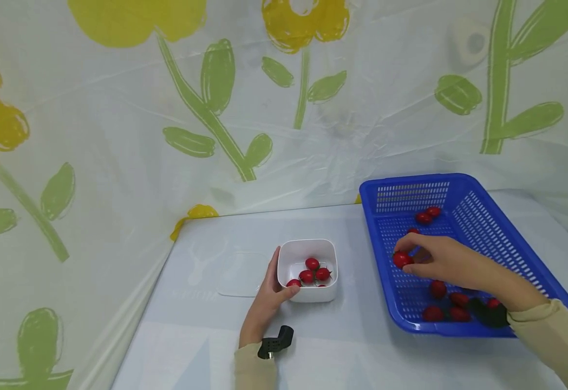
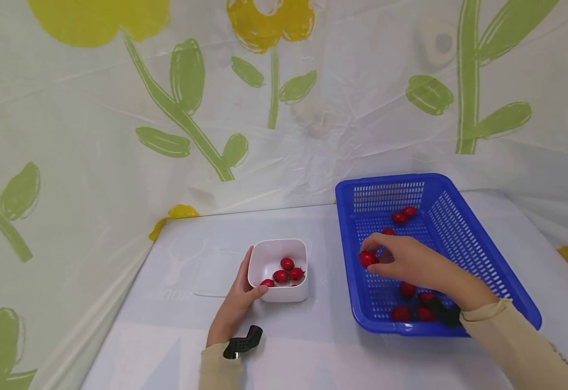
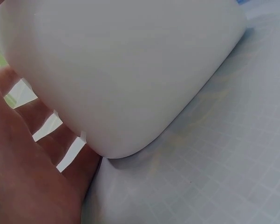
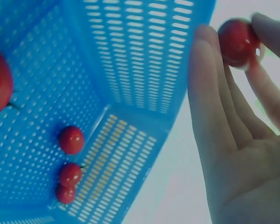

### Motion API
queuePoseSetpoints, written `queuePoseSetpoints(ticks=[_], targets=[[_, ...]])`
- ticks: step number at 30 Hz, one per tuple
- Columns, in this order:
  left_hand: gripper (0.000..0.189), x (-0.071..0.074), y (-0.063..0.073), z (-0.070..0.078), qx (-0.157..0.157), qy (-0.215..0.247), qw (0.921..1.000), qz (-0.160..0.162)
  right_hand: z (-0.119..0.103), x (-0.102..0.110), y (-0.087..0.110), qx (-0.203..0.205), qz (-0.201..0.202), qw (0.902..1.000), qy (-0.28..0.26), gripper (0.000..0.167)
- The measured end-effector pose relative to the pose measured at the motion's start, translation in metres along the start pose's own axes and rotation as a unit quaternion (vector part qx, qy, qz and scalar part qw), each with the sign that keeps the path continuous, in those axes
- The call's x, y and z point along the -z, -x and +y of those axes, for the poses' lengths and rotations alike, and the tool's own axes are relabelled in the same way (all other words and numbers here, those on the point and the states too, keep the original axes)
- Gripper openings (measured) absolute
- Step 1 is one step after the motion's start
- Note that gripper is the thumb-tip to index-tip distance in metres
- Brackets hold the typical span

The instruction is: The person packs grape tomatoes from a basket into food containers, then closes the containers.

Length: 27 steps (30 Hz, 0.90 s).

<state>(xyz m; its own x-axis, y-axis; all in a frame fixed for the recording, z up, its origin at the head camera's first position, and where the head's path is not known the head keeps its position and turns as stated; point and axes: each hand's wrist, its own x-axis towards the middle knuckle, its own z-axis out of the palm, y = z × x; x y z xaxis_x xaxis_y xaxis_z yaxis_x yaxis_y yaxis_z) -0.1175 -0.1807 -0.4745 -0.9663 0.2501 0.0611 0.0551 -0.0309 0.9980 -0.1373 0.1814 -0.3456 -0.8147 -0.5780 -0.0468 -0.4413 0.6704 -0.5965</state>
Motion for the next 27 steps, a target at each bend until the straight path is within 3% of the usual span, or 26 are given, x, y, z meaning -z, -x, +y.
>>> queuePoseSetpoints(ticks=[13, 23, 27], targets=[[0.081, 0.001, -0.001, -0.004, -0.008, -0.002, 1.0, 0.002, -0.02, -0.003, 0.007, -0.056, 0.105, 0.9929, -0.002, 0.039], [0.082, 0.0, -0.001, -0.005, -0.004, -0.005, 1.0, 0.002, -0.048, -0.019, 0.0, -0.052, 0.167, 0.9807, -0.088, 0.037], [0.081, 0.0, 0.0, -0.004, 0.003, -0.011, 0.9999, 0.007, -0.061, -0.029, -0.007, -0.041, 0.183, 0.9753, -0.117, 0.044]])
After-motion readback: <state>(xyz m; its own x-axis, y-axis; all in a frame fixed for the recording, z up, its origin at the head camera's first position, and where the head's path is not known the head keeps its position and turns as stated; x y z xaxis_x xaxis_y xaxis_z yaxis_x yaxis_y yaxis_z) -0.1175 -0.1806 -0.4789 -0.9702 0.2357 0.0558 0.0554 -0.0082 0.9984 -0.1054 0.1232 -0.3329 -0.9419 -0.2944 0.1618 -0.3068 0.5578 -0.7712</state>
